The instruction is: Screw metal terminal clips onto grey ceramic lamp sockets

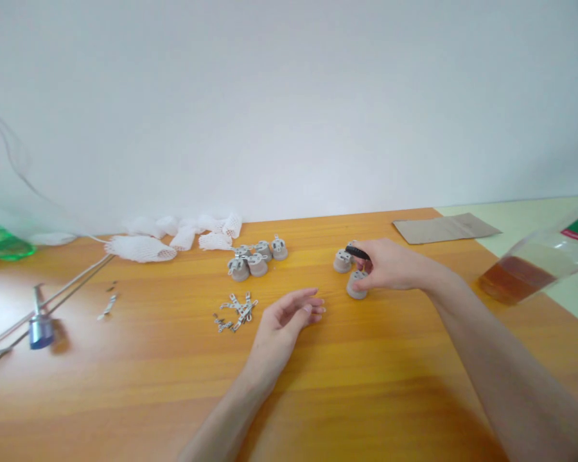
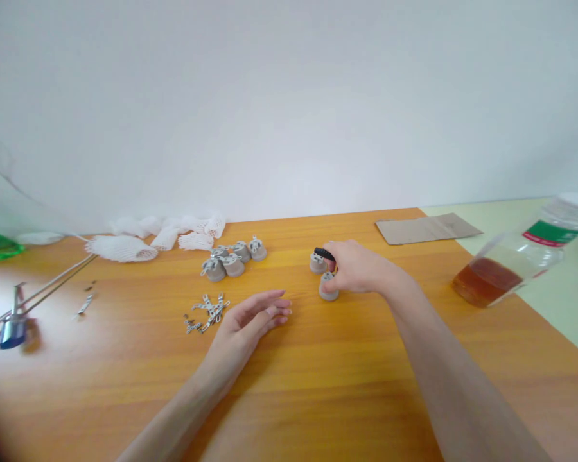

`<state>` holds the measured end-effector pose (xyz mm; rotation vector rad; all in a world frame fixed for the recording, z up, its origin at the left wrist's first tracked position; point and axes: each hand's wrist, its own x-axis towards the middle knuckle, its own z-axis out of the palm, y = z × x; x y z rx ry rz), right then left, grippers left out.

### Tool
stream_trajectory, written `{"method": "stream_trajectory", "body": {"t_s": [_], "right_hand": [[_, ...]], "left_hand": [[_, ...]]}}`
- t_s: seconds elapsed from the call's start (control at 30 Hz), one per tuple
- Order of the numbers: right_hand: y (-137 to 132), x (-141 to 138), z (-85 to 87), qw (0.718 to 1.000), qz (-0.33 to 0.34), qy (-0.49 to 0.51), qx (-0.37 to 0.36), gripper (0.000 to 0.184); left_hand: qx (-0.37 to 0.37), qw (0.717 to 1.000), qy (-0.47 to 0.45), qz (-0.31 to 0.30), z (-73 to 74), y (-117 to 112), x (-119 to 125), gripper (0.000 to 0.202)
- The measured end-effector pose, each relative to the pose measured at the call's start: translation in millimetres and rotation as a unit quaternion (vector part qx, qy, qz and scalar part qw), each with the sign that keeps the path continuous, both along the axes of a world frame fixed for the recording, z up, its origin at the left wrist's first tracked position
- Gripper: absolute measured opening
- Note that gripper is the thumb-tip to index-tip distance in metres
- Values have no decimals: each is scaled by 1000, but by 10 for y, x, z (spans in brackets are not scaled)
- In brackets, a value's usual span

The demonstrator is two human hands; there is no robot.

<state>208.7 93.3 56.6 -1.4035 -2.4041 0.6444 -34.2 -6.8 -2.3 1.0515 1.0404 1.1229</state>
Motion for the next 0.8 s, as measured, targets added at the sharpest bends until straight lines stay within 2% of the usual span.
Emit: {"method": "stream_trajectory", "body": {"t_s": [0.1, 0.2, 0.3, 0.37, 0.53, 0.7, 0.8], "right_hand": [[-74, -113, 60, 996, 45, 45, -66, 24], [-145, -306, 43, 983, 45, 129, -124, 32], [-205, -524, -64, 957, 35, 226, -180, 36], [-228, -639, -162, 926, 34, 298, -230, 38], [-249, -753, -335, 887, 55, 354, -290, 42], [-301, -779, -341, 827, 74, 412, -375, 45], [-310, -805, -339, 815, 34, 416, -402, 38]], "left_hand": [[18, 998, 52, -23, 63, -63, -108, 43], [54, 996, 63, -17, 82, -133, -207, 53], [111, 991, 72, 17, 29, -169, -277, 58], [145, 982, 110, 45, -33, -166, -310, 55], [181, 966, 156, 95, -115, -148, -344, 41], [214, 955, 142, 146, 40, -205, -388, 45], [264, 930, 207, 153, 149, -235, -471, 46]]}}
